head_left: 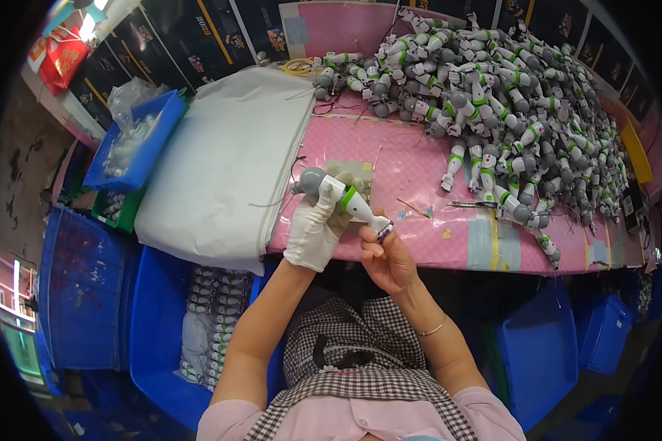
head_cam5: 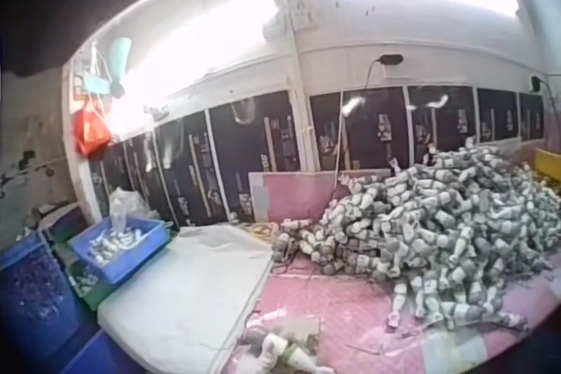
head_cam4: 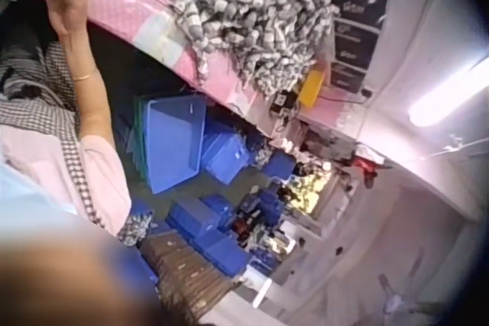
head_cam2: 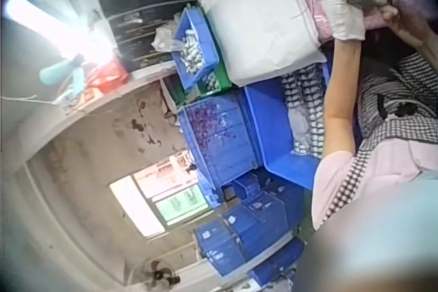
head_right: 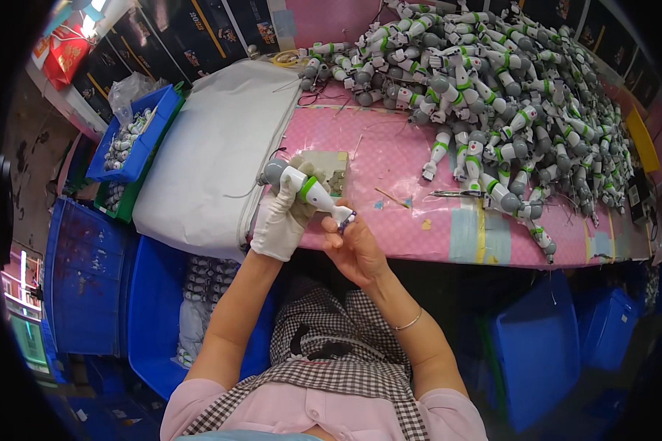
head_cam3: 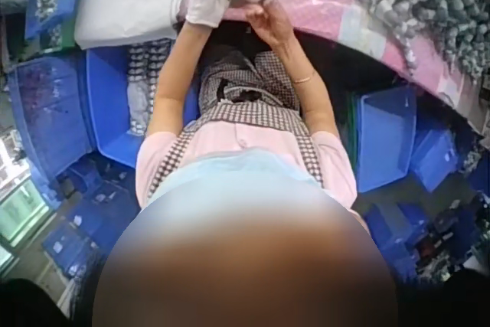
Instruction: Checking snowman-themed toys against a test block and sorting them into crates.
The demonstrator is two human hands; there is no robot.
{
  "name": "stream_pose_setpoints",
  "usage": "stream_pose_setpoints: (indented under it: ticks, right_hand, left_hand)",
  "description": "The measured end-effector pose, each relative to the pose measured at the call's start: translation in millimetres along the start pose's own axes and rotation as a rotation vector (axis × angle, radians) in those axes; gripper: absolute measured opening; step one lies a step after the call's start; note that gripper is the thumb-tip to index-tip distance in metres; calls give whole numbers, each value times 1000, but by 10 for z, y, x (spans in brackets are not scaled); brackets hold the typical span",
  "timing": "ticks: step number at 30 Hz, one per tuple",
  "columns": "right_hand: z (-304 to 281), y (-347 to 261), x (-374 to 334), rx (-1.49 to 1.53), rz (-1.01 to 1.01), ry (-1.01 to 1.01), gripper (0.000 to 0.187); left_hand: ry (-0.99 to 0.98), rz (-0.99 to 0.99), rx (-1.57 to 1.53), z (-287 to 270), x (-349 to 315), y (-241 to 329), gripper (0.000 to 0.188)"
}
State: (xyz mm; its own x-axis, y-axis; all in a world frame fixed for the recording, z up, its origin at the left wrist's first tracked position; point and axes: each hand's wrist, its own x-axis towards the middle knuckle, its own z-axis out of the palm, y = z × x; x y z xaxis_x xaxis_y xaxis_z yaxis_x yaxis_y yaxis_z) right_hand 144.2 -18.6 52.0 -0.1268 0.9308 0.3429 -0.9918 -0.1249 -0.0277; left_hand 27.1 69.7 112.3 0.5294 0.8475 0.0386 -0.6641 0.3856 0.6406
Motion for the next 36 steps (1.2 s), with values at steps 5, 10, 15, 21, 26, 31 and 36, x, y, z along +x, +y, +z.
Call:
stream_pose_setpoints:
  ticks: [5, 10, 15, 21, 26, 31, 36]
  right_hand:
    - [-84, 42, 16, -157, -69, 112, 40]
    - [58, 164, -7, -251, -105, 234, 38]
    - [203, -113, -75, -697, 129, 322, 39]
    - [25, -915, 75, -2886, -572, 658, 15]
    - [76, -689, 344, -2288, -643, 533, 10]
    - [126, -223, 660, -2062, -848, 286, 9]
    - [45, -106, 854, -2271, -946, 254, 11]
  left_hand:
    - [35, 17, 183, 93, -73, 31, 45]
    - [184, 100, 550, 65, -82, -50, 37]
    - [201, -24, 186, -29, -31, 157, 39]
    - [104, 98, 293, -104, 25, 187, 37]
    - [157, -173, 108, -294, 622, 138, 30]
    - [216, -189, 19, -391, 807, -73, 25]
    - [181, -56, 103, -398, 763, -116, 26]
